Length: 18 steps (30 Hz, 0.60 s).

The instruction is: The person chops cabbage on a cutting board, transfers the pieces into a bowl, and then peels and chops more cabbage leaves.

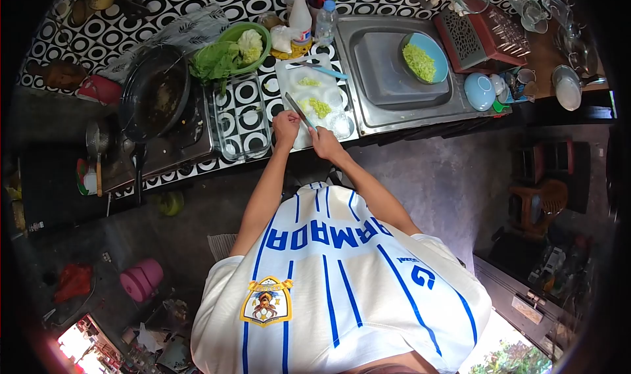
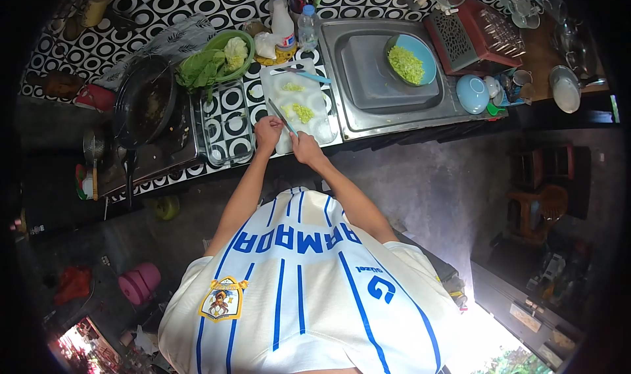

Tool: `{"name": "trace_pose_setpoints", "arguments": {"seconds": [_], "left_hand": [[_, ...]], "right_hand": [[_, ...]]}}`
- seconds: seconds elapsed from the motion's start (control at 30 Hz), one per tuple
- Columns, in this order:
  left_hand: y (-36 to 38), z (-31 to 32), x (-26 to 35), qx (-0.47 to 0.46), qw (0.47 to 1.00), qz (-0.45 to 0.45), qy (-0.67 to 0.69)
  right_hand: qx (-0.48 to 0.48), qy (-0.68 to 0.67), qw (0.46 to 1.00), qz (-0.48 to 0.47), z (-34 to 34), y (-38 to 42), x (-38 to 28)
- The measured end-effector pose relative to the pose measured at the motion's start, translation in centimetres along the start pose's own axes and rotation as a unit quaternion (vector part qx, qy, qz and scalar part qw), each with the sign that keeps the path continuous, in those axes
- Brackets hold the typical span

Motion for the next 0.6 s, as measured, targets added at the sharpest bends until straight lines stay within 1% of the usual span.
{"name": "trace_pose_setpoints", "arguments": {"seconds": [0.07,0.17,0.27,0.37,0.47,0.5,0.6], "left_hand": [[0.0,0.2,-0.3,0.014,1.0,0.0,0.001],[-0.2,0.2,-0.5,0.001,1.0,-0.022,0.007],[-0.5,-0.2,-0.4,-0.002,1.0,-0.013,0.021],[-0.2,-0.4,-0.5,-0.011,0.999,-0.042,0.026],[-0.4,-0.7,-0.3,0.014,0.999,-0.051,0.01],[-0.3,-0.6,-0.4,0.02,0.998,-0.053,0.003],[0.0,-0.2,-1.1,0.012,0.998,-0.056,0.014]], "right_hand": [[0.003,0.006,1.0,-0.008,0.2,-0.2,0.1],[0.024,0.021,0.999,-0.035,0.8,0.0,-0.1],[0.035,0.038,0.998,-0.036,1.5,0.0,0.0],[0.039,0.109,0.992,-0.054,1.5,1.4,-0.4],[0.002,0.119,0.992,-0.028,0.8,3.6,1.4],[0.003,0.121,0.992,-0.024,0.3,4.1,1.8],[-0.004,0.119,0.993,-0.009,0.1,4.6,2.6]]}}
Point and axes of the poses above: each hand's wrist, its own y-axis away from the middle knuckle, its own z-axis out of the palm, x = y × z, the point moved 6 cm from there along -y, towards the middle knuckle, and after that the axes turned 8 degrees about -y, right-handed, at the moved point
